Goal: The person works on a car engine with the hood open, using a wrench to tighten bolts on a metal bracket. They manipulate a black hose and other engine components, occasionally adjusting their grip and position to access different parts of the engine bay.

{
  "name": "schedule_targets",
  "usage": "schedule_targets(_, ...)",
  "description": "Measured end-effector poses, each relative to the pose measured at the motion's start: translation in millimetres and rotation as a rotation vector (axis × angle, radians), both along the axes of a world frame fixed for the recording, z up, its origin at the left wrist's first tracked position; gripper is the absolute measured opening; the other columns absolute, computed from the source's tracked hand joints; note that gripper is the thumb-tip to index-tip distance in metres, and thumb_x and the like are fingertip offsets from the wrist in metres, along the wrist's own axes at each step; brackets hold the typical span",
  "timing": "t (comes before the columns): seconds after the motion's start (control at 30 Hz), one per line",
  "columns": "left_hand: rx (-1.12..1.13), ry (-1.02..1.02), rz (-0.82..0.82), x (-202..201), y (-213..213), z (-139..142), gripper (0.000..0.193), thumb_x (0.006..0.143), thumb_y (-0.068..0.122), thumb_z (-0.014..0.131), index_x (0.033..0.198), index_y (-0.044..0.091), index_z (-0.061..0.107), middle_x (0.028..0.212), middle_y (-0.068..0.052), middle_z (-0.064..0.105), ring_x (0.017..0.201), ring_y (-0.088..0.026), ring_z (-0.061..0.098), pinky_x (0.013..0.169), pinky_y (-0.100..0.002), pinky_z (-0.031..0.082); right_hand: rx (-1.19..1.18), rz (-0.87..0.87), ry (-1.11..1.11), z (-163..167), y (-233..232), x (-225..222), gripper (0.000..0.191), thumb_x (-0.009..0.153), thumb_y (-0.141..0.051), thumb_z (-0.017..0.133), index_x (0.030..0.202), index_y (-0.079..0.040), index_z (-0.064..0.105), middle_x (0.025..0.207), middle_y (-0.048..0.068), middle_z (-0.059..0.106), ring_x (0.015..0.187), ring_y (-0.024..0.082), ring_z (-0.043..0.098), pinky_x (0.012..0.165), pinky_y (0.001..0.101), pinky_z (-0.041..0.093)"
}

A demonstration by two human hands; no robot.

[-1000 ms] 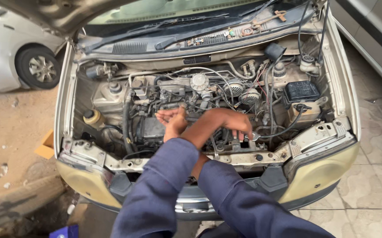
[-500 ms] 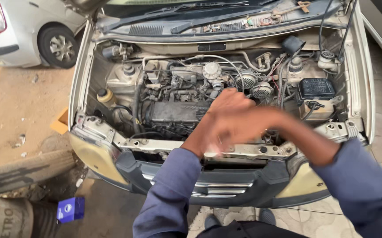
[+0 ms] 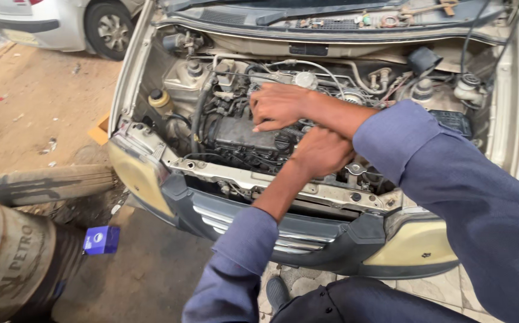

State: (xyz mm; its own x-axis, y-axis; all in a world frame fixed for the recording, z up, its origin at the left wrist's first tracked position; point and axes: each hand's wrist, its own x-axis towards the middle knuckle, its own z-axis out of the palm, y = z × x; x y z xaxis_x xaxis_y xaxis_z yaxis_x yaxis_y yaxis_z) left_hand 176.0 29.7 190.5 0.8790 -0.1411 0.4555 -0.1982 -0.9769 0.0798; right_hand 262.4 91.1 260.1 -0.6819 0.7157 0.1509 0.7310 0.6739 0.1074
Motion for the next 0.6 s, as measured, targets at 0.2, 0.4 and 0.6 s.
schedule_targets(0.2,0.104,-0.206,0.027,-9,-4,2,0.019,0.087,0.025,0.065,0.080,0.008,0.070,0.070,-0.014,0.068,0.070,-0.035,0.067,0.078,-0.047,0.046,-0.075,-0.042,0.147,-15,5,6,0.044,0.102,-0.048,0.054,0.086,-0.013,0.076,0.094,0.002,0.073,0.112,0.023,0.060,0.091,0.0461,0.043)
schedule_targets(0.4,0.126,-0.081,0.048,-37,-3,11,0.024,0.090,0.023,0.064,0.105,0.005,0.071,0.056,-0.010,0.062,0.060,-0.032,0.063,0.085,-0.042,0.047,-0.206,-0.124,0.318,-24,7,4,0.050,0.105,-0.050,0.047,0.089,-0.013,0.075,0.097,0.001,0.073,0.115,0.021,0.057,0.096,0.0471,0.039)
schedule_targets(0.6,0.104,0.018,-0.034,-64,-7,30,0.047,0.087,0.020,0.066,0.134,0.020,0.062,0.055,-0.006,0.063,0.060,-0.026,0.064,0.099,-0.042,0.042,-0.189,-0.265,0.346,-42,12,29,0.052,0.104,-0.052,0.048,0.088,-0.010,0.076,0.090,0.007,0.069,0.106,0.023,0.060,0.095,0.0478,0.043)
